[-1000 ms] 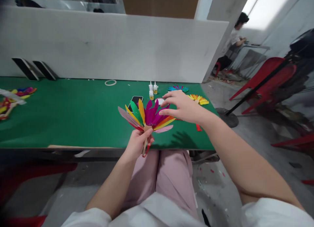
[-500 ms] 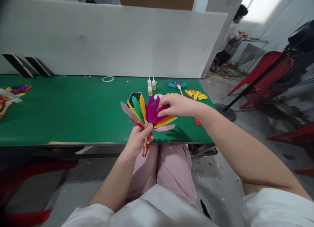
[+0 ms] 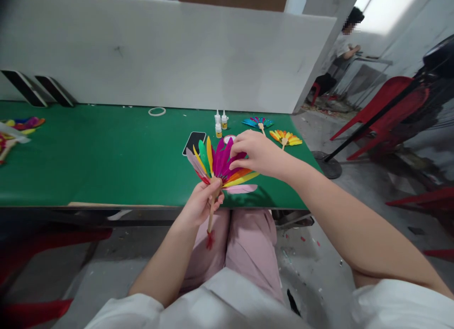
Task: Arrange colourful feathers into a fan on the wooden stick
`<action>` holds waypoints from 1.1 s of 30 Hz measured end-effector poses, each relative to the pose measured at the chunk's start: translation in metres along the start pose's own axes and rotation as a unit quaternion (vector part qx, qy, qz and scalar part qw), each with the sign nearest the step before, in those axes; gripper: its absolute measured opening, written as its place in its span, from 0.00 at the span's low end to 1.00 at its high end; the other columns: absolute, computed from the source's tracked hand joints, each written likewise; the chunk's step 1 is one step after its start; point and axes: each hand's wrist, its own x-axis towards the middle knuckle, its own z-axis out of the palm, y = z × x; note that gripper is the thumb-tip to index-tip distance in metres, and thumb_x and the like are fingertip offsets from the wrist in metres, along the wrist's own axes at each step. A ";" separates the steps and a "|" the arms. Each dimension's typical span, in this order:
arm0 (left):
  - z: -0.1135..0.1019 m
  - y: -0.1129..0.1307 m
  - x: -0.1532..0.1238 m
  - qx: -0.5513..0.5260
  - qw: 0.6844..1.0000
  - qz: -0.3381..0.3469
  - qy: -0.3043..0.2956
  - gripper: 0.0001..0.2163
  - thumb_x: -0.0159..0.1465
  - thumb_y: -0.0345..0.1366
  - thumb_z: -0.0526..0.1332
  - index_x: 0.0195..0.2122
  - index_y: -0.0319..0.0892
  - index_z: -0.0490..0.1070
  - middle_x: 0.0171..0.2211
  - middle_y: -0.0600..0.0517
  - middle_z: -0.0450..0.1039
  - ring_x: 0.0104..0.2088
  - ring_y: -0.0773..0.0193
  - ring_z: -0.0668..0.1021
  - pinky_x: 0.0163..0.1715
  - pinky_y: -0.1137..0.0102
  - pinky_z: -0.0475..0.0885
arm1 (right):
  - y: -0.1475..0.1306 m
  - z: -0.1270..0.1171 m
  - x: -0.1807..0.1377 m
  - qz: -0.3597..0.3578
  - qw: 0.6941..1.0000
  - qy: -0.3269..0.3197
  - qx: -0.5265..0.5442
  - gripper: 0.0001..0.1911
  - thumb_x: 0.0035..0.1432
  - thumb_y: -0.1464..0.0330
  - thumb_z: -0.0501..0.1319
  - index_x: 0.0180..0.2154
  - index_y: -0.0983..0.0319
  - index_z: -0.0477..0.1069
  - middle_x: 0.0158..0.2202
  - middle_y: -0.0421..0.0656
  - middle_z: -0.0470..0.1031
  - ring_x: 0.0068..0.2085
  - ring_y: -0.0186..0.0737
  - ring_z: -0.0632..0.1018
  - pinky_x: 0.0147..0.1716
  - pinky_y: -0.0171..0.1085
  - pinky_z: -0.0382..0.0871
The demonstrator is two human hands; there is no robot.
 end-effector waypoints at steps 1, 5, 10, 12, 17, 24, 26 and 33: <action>0.000 0.000 0.000 -0.002 1.000 -0.005 -0.002 0.15 0.49 0.44 0.65 0.25 0.38 0.64 0.15 0.58 0.63 0.15 0.75 0.67 0.09 0.82 0.56 | 0.000 0.000 0.000 -0.004 1.000 0.002 -0.005 0.10 0.51 0.60 0.60 0.27 0.60 0.73 0.31 0.43 0.72 0.37 0.40 0.70 0.37 0.39 0.63; -0.002 -0.001 0.000 -0.006 1.000 -0.022 -0.002 0.15 0.48 0.44 0.65 0.26 0.38 0.64 0.16 0.57 0.64 0.15 0.75 0.68 0.10 0.81 0.57 | -0.002 -0.001 -0.001 -0.005 1.000 -0.003 -0.005 0.09 0.52 0.62 0.60 0.28 0.60 0.73 0.30 0.43 0.72 0.36 0.39 0.71 0.36 0.39 0.63; -0.003 -0.003 0.001 -0.007 1.000 -0.009 -0.001 0.14 0.49 0.43 0.65 0.25 0.38 0.65 0.16 0.57 0.64 0.16 0.74 0.68 0.10 0.81 0.57 | -0.005 -0.001 -0.003 0.016 1.000 -0.023 0.011 0.09 0.52 0.62 0.59 0.28 0.60 0.73 0.29 0.42 0.73 0.34 0.39 0.71 0.35 0.38 0.63; -0.003 -0.004 0.001 -0.002 1.000 0.007 0.003 0.14 0.49 0.43 0.65 0.24 0.38 0.65 0.15 0.57 0.63 0.16 0.74 0.68 0.10 0.81 0.57 | -0.005 0.000 -0.003 0.027 0.999 -0.027 0.011 0.09 0.52 0.62 0.59 0.27 0.60 0.73 0.28 0.41 0.73 0.33 0.38 0.70 0.34 0.37 0.63; -0.002 -0.004 0.001 0.007 1.000 0.011 0.020 0.14 0.47 0.43 0.65 0.24 0.37 0.65 0.15 0.57 0.63 0.16 0.73 0.69 0.10 0.80 0.58 | -0.006 0.002 -0.002 0.028 0.999 -0.035 -0.001 0.09 0.53 0.63 0.58 0.27 0.60 0.72 0.27 0.41 0.72 0.33 0.38 0.70 0.33 0.37 0.62; -0.001 -0.003 0.002 -0.017 0.999 0.012 0.026 0.14 0.47 0.41 0.66 0.27 0.38 0.64 0.16 0.59 0.62 0.17 0.72 0.70 0.09 0.81 0.57 | -0.009 0.004 0.000 -0.011 0.999 -0.016 -0.044 0.06 0.54 0.67 0.58 0.27 0.61 0.71 0.27 0.43 0.71 0.33 0.39 0.70 0.34 0.38 0.62; -0.002 -0.004 0.002 -0.015 0.999 0.008 0.027 0.14 0.47 0.41 0.66 0.28 0.38 0.64 0.17 0.59 0.63 0.17 0.73 0.71 0.10 0.81 0.57 | -0.009 0.005 0.000 -0.019 0.998 -0.015 -0.051 0.07 0.54 0.67 0.57 0.27 0.61 0.71 0.28 0.43 0.72 0.33 0.39 0.71 0.35 0.39 0.62; -0.003 -0.005 0.004 0.014 0.999 0.023 0.023 0.14 0.46 0.41 0.66 0.26 0.37 0.65 0.18 0.58 0.63 0.17 0.73 0.70 0.10 0.81 0.57 | -0.009 0.005 0.000 -0.021 0.999 -0.021 -0.045 0.07 0.54 0.67 0.57 0.27 0.60 0.70 0.28 0.42 0.73 0.33 0.39 0.71 0.34 0.38 0.62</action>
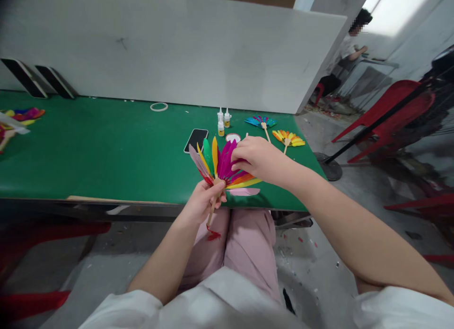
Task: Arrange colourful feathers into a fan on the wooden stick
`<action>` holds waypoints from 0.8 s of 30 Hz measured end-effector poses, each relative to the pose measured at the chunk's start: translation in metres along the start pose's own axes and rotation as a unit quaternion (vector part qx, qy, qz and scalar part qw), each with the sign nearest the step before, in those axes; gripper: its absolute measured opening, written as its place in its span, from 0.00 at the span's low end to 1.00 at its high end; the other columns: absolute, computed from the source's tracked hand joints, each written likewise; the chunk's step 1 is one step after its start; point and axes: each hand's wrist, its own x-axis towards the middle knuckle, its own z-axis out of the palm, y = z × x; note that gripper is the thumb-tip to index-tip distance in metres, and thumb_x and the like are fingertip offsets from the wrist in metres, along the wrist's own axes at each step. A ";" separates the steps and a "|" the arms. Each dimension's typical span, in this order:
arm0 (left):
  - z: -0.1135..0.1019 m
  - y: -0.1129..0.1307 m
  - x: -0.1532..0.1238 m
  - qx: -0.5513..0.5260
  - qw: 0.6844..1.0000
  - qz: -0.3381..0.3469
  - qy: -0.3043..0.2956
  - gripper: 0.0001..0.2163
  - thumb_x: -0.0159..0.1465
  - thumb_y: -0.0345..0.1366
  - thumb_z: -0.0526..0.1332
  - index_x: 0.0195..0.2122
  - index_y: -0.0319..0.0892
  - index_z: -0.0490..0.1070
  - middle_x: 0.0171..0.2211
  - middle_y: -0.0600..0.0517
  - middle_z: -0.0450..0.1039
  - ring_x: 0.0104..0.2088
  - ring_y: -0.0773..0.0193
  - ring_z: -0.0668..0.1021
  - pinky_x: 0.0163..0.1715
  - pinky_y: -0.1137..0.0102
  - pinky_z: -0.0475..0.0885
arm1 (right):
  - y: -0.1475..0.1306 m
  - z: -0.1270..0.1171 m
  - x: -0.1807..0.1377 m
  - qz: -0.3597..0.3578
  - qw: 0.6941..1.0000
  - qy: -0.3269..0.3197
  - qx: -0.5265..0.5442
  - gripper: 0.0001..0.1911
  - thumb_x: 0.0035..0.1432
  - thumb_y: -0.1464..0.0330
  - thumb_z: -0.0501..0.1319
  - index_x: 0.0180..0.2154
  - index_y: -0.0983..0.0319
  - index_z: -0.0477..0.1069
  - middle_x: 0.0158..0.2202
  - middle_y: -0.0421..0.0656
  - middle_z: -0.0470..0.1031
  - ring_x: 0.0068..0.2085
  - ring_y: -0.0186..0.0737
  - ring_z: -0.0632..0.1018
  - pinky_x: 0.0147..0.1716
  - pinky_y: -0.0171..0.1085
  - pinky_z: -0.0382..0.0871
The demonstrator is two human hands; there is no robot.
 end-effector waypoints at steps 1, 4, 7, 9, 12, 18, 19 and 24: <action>0.000 0.000 0.000 0.002 1.000 0.004 0.000 0.14 0.46 0.41 0.66 0.27 0.37 0.65 0.18 0.57 0.63 0.17 0.73 0.70 0.10 0.80 0.57 | 0.000 0.000 0.000 0.003 1.000 -0.001 0.003 0.07 0.55 0.66 0.56 0.27 0.59 0.70 0.27 0.42 0.73 0.32 0.39 0.71 0.34 0.38 0.62; 0.000 -0.002 0.001 0.002 1.000 0.007 0.002 0.14 0.46 0.41 0.66 0.27 0.37 0.65 0.18 0.57 0.64 0.17 0.73 0.70 0.10 0.80 0.57 | 0.002 0.002 -0.003 0.023 1.000 -0.006 0.019 0.07 0.55 0.65 0.56 0.28 0.59 0.71 0.26 0.40 0.73 0.30 0.37 0.72 0.31 0.36 0.61; -0.001 -0.003 0.001 0.002 1.000 0.013 -0.001 0.13 0.47 0.40 0.66 0.27 0.37 0.65 0.19 0.57 0.64 0.17 0.73 0.70 0.10 0.80 0.57 | 0.004 0.004 -0.006 0.049 0.998 -0.014 0.035 0.07 0.55 0.64 0.56 0.30 0.59 0.71 0.26 0.38 0.73 0.27 0.34 0.72 0.27 0.33 0.60; -0.001 -0.003 0.001 0.004 1.000 0.015 -0.004 0.13 0.48 0.40 0.66 0.27 0.37 0.65 0.19 0.57 0.65 0.17 0.73 0.70 0.10 0.80 0.58 | 0.005 0.004 -0.007 0.057 0.997 -0.019 0.039 0.07 0.55 0.64 0.57 0.30 0.59 0.71 0.25 0.37 0.73 0.25 0.33 0.71 0.25 0.32 0.58; -0.001 -0.003 0.001 0.008 1.000 0.015 -0.002 0.13 0.48 0.40 0.65 0.27 0.37 0.65 0.19 0.57 0.64 0.17 0.73 0.70 0.11 0.80 0.58 | 0.005 0.004 -0.007 0.054 0.997 -0.020 0.041 0.07 0.55 0.63 0.57 0.29 0.59 0.70 0.24 0.36 0.73 0.24 0.32 0.71 0.26 0.32 0.58; 0.000 -0.002 0.001 0.017 1.000 0.016 -0.002 0.14 0.48 0.41 0.66 0.26 0.37 0.65 0.19 0.57 0.64 0.17 0.73 0.70 0.11 0.80 0.58 | 0.003 0.004 -0.006 0.058 0.997 -0.019 0.043 0.07 0.54 0.64 0.57 0.28 0.59 0.70 0.24 0.36 0.74 0.23 0.32 0.71 0.27 0.33 0.57; -0.001 -0.002 0.001 0.018 1.000 0.016 -0.003 0.13 0.48 0.41 0.65 0.26 0.37 0.65 0.18 0.57 0.64 0.18 0.73 0.70 0.11 0.80 0.58 | 0.002 0.004 -0.006 0.062 0.997 -0.022 0.044 0.07 0.54 0.64 0.57 0.28 0.59 0.70 0.24 0.37 0.74 0.23 0.32 0.71 0.27 0.33 0.57; -0.001 -0.003 0.001 0.027 1.000 0.013 -0.008 0.13 0.49 0.41 0.65 0.26 0.37 0.64 0.18 0.57 0.64 0.18 0.73 0.70 0.11 0.80 0.58 | 0.001 0.004 -0.006 0.085 0.994 -0.046 0.051 0.09 0.56 0.64 0.55 0.28 0.61 0.70 0.24 0.38 0.73 0.24 0.32 0.71 0.27 0.33 0.56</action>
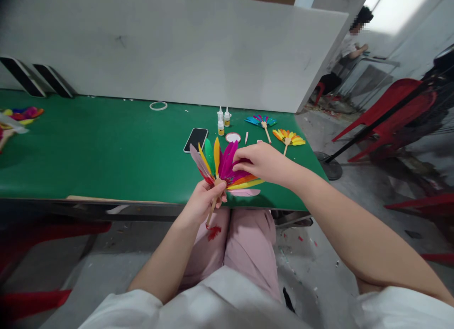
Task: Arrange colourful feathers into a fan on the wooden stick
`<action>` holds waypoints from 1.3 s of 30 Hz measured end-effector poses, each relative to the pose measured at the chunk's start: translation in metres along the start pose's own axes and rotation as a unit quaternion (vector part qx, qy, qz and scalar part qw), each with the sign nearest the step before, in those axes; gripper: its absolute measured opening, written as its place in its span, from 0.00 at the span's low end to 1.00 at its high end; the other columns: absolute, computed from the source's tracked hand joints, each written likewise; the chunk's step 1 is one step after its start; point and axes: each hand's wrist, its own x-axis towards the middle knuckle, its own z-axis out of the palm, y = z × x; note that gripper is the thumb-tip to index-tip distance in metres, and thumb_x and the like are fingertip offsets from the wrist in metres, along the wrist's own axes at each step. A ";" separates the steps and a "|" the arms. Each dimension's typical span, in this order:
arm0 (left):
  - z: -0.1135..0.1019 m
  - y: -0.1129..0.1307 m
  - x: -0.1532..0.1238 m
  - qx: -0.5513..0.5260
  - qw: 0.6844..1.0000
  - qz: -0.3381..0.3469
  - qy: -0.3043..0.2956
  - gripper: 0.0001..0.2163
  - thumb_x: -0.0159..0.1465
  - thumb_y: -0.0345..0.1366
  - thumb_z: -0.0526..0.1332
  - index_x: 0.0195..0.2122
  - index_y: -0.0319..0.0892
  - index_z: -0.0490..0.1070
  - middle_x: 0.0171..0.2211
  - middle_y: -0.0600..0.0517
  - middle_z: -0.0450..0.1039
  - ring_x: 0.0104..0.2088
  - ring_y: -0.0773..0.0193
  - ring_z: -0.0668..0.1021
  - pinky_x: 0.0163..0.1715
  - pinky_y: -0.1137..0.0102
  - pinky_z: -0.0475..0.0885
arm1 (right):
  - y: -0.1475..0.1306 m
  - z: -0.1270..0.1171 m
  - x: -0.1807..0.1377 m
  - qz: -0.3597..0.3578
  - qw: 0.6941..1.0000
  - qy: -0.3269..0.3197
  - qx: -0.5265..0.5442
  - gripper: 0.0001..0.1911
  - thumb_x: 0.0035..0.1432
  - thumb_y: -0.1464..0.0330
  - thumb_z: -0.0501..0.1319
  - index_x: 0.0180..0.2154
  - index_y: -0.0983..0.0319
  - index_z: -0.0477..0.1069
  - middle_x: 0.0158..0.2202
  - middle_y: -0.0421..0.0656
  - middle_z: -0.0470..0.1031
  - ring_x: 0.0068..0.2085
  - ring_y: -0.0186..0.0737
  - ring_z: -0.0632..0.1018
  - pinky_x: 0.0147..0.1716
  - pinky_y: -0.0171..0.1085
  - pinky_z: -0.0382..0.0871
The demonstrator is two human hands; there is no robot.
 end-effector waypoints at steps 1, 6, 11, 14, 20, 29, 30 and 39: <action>0.000 0.000 0.000 0.001 1.000 -0.001 -0.001 0.13 0.49 0.41 0.65 0.26 0.37 0.64 0.18 0.57 0.64 0.18 0.73 0.70 0.11 0.80 0.58 | 0.000 0.000 0.000 0.003 1.000 -0.004 0.000 0.10 0.56 0.63 0.55 0.29 0.61 0.70 0.25 0.38 0.73 0.25 0.32 0.71 0.27 0.33 0.56; 0.000 0.000 0.000 0.006 1.000 -0.004 -0.003 0.13 0.49 0.41 0.65 0.25 0.37 0.65 0.17 0.57 0.64 0.17 0.73 0.69 0.11 0.80 0.57 | -0.001 0.001 0.000 0.016 1.000 -0.009 -0.006 0.10 0.56 0.63 0.54 0.29 0.61 0.69 0.25 0.39 0.73 0.26 0.33 0.71 0.26 0.33 0.56; -0.001 0.000 0.001 0.001 1.000 -0.003 -0.003 0.13 0.49 0.40 0.65 0.25 0.37 0.65 0.17 0.57 0.64 0.17 0.74 0.69 0.11 0.80 0.57 | -0.001 0.002 0.000 0.014 1.000 -0.009 0.005 0.10 0.56 0.63 0.54 0.29 0.61 0.70 0.25 0.39 0.72 0.26 0.33 0.71 0.26 0.33 0.57; -0.001 -0.001 0.001 0.000 1.000 -0.006 -0.002 0.13 0.49 0.40 0.65 0.26 0.37 0.65 0.17 0.57 0.64 0.16 0.74 0.68 0.11 0.80 0.57 | 0.001 0.002 -0.001 0.012 1.000 -0.007 0.019 0.10 0.56 0.63 0.55 0.29 0.61 0.70 0.26 0.39 0.73 0.27 0.33 0.71 0.27 0.32 0.58; -0.001 -0.001 0.002 -0.016 1.000 -0.014 0.004 0.13 0.49 0.40 0.65 0.27 0.37 0.65 0.17 0.57 0.65 0.17 0.74 0.69 0.10 0.80 0.57 | 0.003 0.005 -0.007 0.001 0.998 0.030 0.053 0.07 0.54 0.64 0.58 0.30 0.61 0.70 0.27 0.39 0.74 0.28 0.33 0.72 0.28 0.32 0.61; -0.001 0.001 0.001 -0.036 0.999 -0.039 -0.010 0.14 0.47 0.41 0.66 0.27 0.38 0.64 0.18 0.58 0.63 0.17 0.74 0.69 0.11 0.80 0.56 | -0.002 0.006 -0.011 -0.021 0.999 0.043 0.023 0.06 0.55 0.69 0.56 0.30 0.61 0.70 0.30 0.42 0.75 0.32 0.36 0.73 0.32 0.34 0.63; -0.001 0.001 0.001 -0.035 0.999 -0.035 -0.011 0.14 0.48 0.41 0.66 0.27 0.38 0.64 0.18 0.58 0.63 0.17 0.74 0.69 0.11 0.80 0.56 | -0.003 0.006 -0.012 -0.015 0.998 0.046 0.030 0.06 0.55 0.69 0.56 0.30 0.61 0.70 0.30 0.42 0.75 0.32 0.36 0.73 0.32 0.34 0.63; -0.001 -0.002 0.002 0.006 1.000 0.013 -0.013 0.12 0.51 0.41 0.64 0.27 0.37 0.65 0.18 0.56 0.65 0.18 0.73 0.69 0.12 0.79 0.58 | -0.004 0.013 -0.011 0.066 0.979 0.056 0.184 0.06 0.51 0.66 0.59 0.30 0.60 0.63 0.29 0.39 0.71 0.30 0.34 0.71 0.31 0.35 0.66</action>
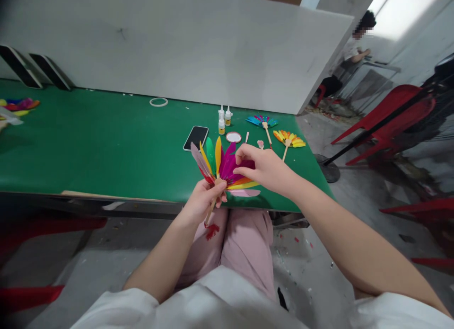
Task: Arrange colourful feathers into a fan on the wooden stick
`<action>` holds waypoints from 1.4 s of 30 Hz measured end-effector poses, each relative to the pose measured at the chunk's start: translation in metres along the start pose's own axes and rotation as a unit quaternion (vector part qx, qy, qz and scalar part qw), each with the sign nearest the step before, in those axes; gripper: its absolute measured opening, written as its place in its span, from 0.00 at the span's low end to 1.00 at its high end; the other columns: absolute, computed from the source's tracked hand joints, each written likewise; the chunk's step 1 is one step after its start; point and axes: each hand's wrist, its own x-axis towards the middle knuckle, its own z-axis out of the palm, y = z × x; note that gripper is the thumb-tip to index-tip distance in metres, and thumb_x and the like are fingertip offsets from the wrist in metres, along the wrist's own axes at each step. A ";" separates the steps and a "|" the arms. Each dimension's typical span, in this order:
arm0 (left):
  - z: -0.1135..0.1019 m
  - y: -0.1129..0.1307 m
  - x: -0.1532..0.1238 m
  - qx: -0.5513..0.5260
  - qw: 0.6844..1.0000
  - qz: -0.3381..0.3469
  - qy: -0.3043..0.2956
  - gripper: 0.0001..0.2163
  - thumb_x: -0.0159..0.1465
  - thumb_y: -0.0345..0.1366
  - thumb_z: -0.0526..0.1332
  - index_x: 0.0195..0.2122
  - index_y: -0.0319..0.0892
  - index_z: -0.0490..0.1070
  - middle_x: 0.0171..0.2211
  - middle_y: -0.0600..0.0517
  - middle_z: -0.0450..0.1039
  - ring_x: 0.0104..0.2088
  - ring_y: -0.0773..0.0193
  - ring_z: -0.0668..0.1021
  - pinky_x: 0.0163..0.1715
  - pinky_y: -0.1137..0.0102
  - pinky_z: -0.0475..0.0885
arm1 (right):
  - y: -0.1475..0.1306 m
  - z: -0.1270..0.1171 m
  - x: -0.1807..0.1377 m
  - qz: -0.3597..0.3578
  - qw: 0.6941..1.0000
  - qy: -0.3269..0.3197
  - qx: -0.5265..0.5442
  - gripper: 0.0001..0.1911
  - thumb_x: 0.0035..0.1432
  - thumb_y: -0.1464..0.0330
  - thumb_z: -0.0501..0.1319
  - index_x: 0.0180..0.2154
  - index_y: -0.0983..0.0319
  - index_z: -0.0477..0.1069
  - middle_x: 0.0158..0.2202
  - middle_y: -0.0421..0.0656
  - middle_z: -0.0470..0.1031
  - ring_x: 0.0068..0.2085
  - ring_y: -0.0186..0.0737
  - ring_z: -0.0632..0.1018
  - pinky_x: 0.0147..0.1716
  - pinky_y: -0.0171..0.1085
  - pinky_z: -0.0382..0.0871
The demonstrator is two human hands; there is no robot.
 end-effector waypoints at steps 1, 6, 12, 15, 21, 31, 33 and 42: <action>0.000 0.000 0.000 0.000 1.000 -0.001 -0.001 0.12 0.51 0.41 0.64 0.27 0.37 0.65 0.18 0.56 0.65 0.18 0.73 0.69 0.12 0.79 0.58 | 0.001 0.001 0.001 -0.004 1.000 -0.002 0.008 0.06 0.50 0.67 0.59 0.30 0.60 0.62 0.28 0.38 0.70 0.30 0.34 0.71 0.31 0.35 0.66; 0.001 0.001 -0.001 -0.022 1.000 -0.014 -0.003 0.13 0.50 0.41 0.64 0.27 0.37 0.65 0.18 0.57 0.64 0.18 0.73 0.69 0.12 0.79 0.58 | -0.003 0.002 -0.001 -0.019 1.000 0.000 -0.020 0.04 0.50 0.71 0.57 0.28 0.60 0.61 0.27 0.38 0.68 0.28 0.32 0.70 0.28 0.33 0.64; 0.001 0.002 -0.002 -0.046 0.998 -0.032 -0.007 0.13 0.49 0.41 0.65 0.27 0.38 0.64 0.18 0.58 0.63 0.17 0.74 0.69 0.11 0.80 0.58 | -0.011 0.002 -0.004 -0.054 0.995 0.004 -0.086 0.03 0.52 0.74 0.55 0.27 0.61 0.62 0.28 0.40 0.70 0.30 0.34 0.70 0.29 0.32 0.62; 0.001 0.003 -0.003 -0.054 0.998 -0.037 -0.010 0.13 0.50 0.41 0.65 0.28 0.37 0.64 0.19 0.57 0.63 0.18 0.74 0.69 0.11 0.80 0.58 | -0.013 0.002 -0.004 -0.076 0.988 0.007 -0.137 0.05 0.52 0.75 0.54 0.27 0.61 0.63 0.27 0.40 0.71 0.30 0.35 0.70 0.31 0.34 0.61; 0.001 0.003 -0.003 -0.065 0.997 -0.036 -0.024 0.11 0.51 0.39 0.64 0.28 0.37 0.64 0.21 0.57 0.63 0.18 0.75 0.70 0.11 0.81 0.58 | -0.015 0.005 -0.003 -0.105 0.972 0.013 -0.211 0.07 0.53 0.75 0.54 0.25 0.61 0.64 0.25 0.41 0.72 0.30 0.36 0.70 0.35 0.36 0.60; 0.000 0.000 -0.002 -0.048 0.999 -0.021 0.000 0.13 0.50 0.41 0.64 0.27 0.37 0.64 0.18 0.57 0.63 0.18 0.74 0.69 0.12 0.80 0.57 | -0.002 -0.019 -0.008 0.023 0.995 0.075 -0.053 0.10 0.51 0.61 0.60 0.33 0.59 0.69 0.34 0.42 0.74 0.36 0.40 0.74 0.36 0.39 0.66; 0.000 0.001 -0.002 -0.043 0.999 -0.019 0.003 0.13 0.50 0.41 0.64 0.27 0.37 0.64 0.17 0.57 0.63 0.17 0.74 0.69 0.12 0.80 0.57 | 0.007 -0.022 -0.007 0.075 0.995 0.065 0.002 0.12 0.50 0.59 0.60 0.36 0.59 0.70 0.36 0.42 0.75 0.37 0.41 0.75 0.37 0.40 0.68; 0.002 0.001 -0.001 -0.023 1.000 -0.017 0.009 0.15 0.48 0.43 0.65 0.27 0.37 0.65 0.18 0.56 0.64 0.17 0.73 0.69 0.12 0.79 0.58 | 0.014 -0.013 -0.003 0.121 0.989 -0.021 0.079 0.13 0.47 0.58 0.61 0.31 0.61 0.74 0.28 0.40 0.75 0.31 0.38 0.75 0.31 0.37 0.70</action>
